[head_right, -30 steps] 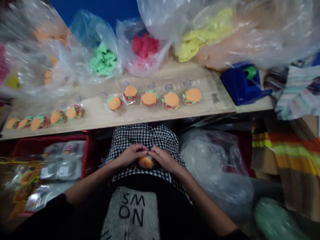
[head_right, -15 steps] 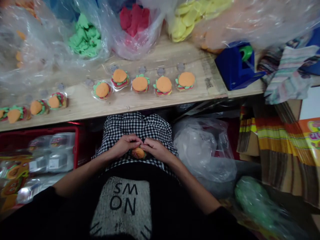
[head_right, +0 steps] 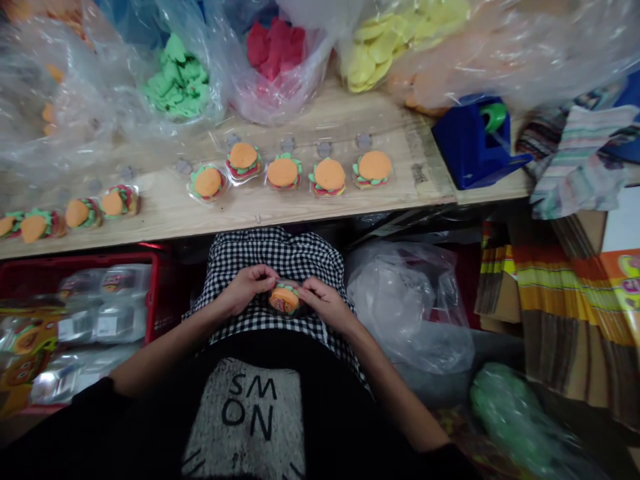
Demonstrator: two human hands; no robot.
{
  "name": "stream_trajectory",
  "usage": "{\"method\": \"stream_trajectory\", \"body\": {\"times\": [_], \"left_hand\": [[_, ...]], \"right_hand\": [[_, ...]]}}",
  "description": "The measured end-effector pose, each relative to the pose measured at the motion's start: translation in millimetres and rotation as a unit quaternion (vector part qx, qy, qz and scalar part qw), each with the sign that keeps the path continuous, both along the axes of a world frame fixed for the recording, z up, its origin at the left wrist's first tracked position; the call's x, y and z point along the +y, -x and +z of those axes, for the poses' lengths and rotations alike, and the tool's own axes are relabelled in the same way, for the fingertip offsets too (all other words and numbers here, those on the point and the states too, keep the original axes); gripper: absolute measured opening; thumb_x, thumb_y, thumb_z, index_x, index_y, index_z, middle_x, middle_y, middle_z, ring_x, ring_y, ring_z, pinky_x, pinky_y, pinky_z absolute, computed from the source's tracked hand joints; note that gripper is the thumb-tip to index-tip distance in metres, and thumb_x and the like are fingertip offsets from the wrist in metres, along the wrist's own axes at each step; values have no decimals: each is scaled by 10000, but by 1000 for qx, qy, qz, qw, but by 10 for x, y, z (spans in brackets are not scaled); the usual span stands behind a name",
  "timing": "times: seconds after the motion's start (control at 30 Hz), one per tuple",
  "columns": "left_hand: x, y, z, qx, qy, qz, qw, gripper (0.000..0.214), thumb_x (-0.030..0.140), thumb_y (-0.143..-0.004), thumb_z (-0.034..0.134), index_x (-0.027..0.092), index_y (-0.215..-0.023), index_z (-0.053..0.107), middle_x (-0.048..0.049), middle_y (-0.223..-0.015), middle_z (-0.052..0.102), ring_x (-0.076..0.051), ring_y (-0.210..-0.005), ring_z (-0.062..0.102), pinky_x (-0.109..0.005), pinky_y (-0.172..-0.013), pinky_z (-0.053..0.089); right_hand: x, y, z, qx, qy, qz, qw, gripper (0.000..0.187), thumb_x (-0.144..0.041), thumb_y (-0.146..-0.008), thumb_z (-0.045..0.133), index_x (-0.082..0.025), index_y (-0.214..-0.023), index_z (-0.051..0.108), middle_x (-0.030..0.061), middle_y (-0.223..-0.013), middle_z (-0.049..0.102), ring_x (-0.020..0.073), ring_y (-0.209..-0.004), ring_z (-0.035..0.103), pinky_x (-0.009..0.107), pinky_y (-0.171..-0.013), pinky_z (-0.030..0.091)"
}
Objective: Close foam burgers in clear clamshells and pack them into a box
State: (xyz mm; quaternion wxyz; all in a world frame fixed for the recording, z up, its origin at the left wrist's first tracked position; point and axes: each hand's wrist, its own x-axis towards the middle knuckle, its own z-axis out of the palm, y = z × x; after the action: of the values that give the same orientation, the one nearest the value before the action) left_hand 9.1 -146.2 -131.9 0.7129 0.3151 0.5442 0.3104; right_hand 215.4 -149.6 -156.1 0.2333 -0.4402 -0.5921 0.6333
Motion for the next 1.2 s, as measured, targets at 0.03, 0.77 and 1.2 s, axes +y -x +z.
{"method": "stream_trajectory", "body": {"times": [0.03, 0.77, 1.2], "left_hand": [[28, -3, 4, 1, -8, 2, 1000, 193, 272, -626, 652, 117, -713, 577, 18, -670, 550, -77, -634, 474, -217, -648, 364], [185, -183, 35, 31, -80, -65, 994, 357, 282, -645, 667, 139, -946, 536, -25, -869, 562, -118, -797, 509, -256, -732, 406], [238, -63, 325, 144, -160, -218, 952, 390, 301, -572, 717, 156, -919, 612, -30, -862, 630, -162, -812, 551, -303, -781, 407]], "right_hand": [[52, -13, 56, -26, -30, 22, 999, 224, -381, -834, 426, -193, -716, 458, -13, -682, 424, 127, -658, 406, 251, -611, 337], [9, 12, -39, -2, -11, -144, 989, 259, -424, -838, 375, -204, -700, 384, -20, -647, 355, 125, -612, 361, 244, -564, 335], [357, 46, 323, -99, -159, 101, 977, 183, -360, -833, 427, -201, -743, 427, 7, -739, 453, 147, -717, 423, 275, -658, 345]]}}
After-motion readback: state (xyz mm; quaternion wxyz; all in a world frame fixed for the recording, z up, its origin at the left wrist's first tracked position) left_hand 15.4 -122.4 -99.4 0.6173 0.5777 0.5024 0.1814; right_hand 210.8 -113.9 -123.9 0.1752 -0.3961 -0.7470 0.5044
